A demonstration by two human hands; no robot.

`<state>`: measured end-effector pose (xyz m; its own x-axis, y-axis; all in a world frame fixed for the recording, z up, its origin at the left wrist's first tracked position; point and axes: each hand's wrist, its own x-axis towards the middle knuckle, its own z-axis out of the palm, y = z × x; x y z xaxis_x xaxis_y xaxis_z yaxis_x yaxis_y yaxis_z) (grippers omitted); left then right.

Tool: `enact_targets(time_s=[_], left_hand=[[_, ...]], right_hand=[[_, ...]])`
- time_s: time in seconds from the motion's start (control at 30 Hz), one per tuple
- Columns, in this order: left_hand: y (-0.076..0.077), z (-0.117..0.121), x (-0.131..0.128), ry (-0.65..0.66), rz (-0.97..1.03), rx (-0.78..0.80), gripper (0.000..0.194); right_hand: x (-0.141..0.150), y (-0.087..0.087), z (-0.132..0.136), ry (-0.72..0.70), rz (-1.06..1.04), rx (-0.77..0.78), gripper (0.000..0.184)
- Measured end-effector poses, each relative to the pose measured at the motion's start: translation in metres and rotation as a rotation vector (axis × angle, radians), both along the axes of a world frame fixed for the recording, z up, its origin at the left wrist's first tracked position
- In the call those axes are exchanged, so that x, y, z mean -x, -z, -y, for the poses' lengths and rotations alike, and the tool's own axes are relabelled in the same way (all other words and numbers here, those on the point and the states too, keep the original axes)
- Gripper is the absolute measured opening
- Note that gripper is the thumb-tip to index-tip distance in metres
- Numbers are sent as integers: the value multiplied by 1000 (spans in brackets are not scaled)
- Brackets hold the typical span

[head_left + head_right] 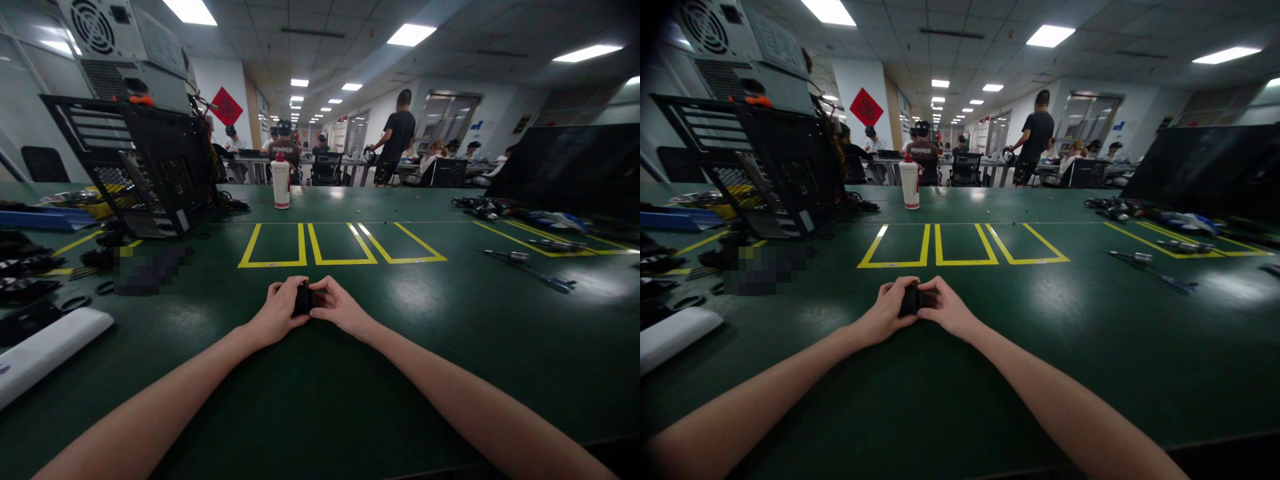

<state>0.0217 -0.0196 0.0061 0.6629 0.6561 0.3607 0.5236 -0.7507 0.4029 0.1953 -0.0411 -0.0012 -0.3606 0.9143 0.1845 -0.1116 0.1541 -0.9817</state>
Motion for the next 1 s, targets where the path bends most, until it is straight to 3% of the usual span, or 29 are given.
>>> enact_targets(time_s=[0.17, 0.53, 0.67, 0.77, 1.0], left_hand=[[-2, 1, 0, -11, 1, 7, 53], [4, -4, 1, -1, 2, -32, 56], [4, -4, 1, -21, 6, -11, 56], [3, -3, 1, -28, 14, -2, 56], [1, -10, 7, -64, 41, 166, 55]], right_hand=[[3, -4, 3, 59, 37, -8, 28], [-1, 2, -1, -21, 7, -3, 41], [0, 0, 1, 14, 37, 0, 34], [1, -1, 0, 69, 86, -3, 27], [-7, 3, 3, 203, 393, -93, 42]])
